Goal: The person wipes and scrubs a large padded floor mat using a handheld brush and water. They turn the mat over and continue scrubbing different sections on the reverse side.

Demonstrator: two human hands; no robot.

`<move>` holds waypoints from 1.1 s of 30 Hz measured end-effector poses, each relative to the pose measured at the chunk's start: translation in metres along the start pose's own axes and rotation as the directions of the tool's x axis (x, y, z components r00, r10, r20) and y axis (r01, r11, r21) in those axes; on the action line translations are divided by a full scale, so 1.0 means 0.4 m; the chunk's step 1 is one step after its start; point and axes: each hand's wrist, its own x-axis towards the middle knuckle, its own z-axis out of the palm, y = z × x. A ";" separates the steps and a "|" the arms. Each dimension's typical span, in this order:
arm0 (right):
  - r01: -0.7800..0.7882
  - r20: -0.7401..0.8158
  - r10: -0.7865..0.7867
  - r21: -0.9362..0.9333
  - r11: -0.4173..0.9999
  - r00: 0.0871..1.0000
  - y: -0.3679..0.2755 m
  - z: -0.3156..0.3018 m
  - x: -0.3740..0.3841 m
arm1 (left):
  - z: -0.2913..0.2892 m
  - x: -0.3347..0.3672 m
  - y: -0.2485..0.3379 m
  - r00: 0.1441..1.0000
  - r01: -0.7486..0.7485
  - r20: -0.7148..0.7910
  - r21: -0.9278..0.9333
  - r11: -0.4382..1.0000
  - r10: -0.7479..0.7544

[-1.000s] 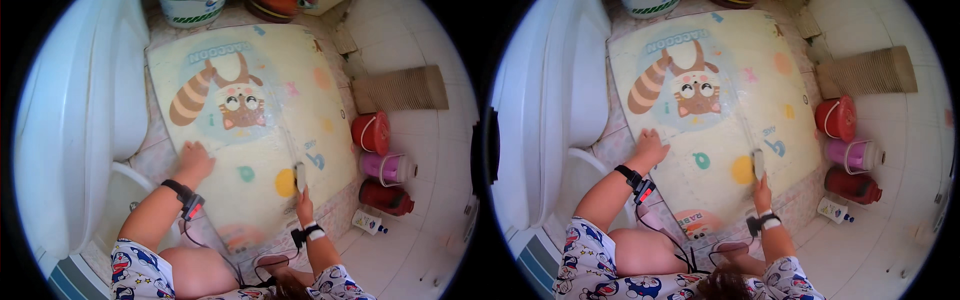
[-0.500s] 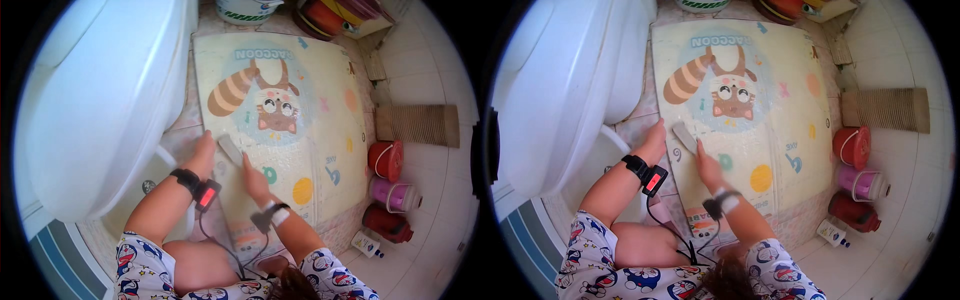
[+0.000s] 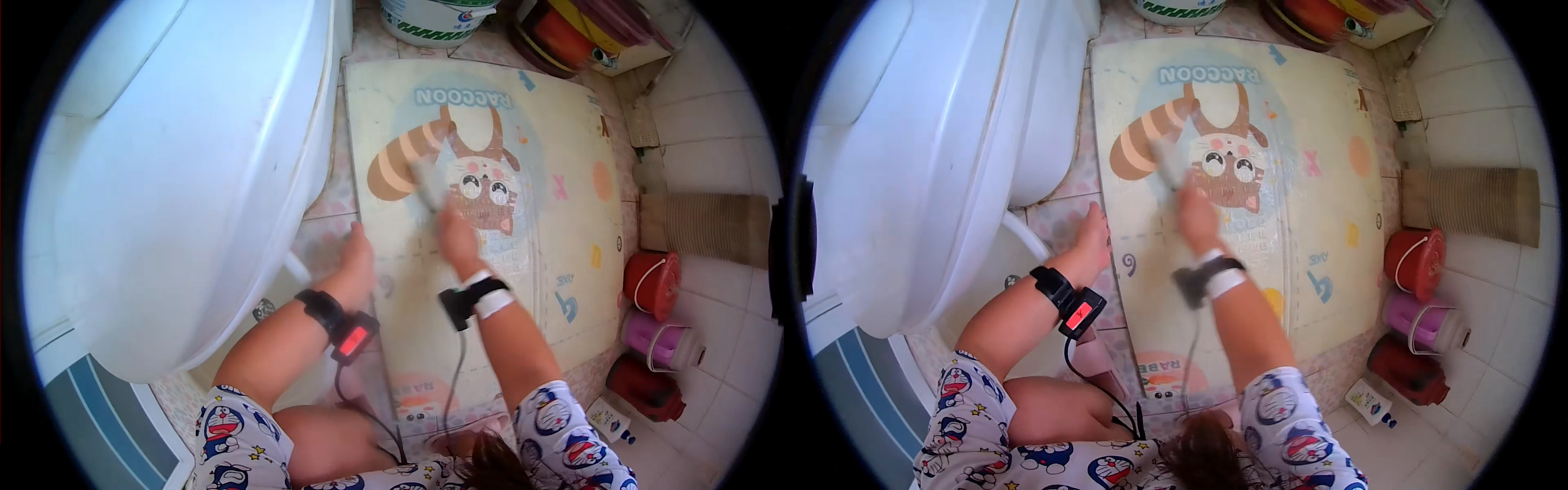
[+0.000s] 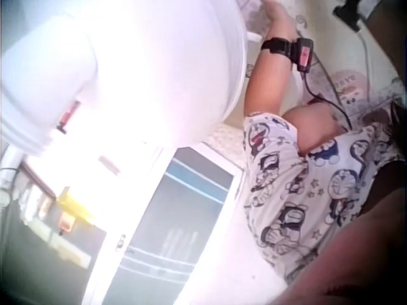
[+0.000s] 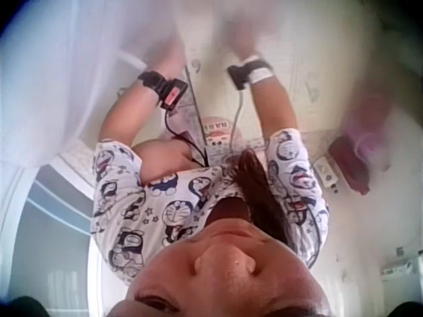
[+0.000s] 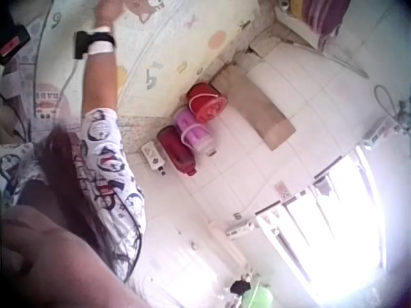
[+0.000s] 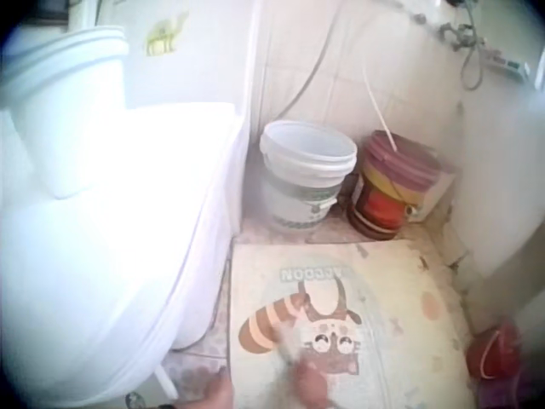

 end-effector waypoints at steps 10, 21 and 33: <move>0.167 0.314 -0.086 -0.241 0.956 0.946 0.194 -0.040 -0.448 | -0.036 -0.045 0.039 0.995 -0.018 0.095 0.039 0.999 0.015; -0.087 0.046 0.092 -0.102 0.991 0.995 0.128 -0.021 -0.152 | -0.001 -0.100 0.067 0.987 -0.004 0.158 -0.047 0.999 0.012; 0.009 0.249 0.105 -0.419 0.908 0.963 0.444 -0.166 -0.567 | -0.001 -0.097 0.036 0.969 -0.128 0.226 0.114 0.985 0.100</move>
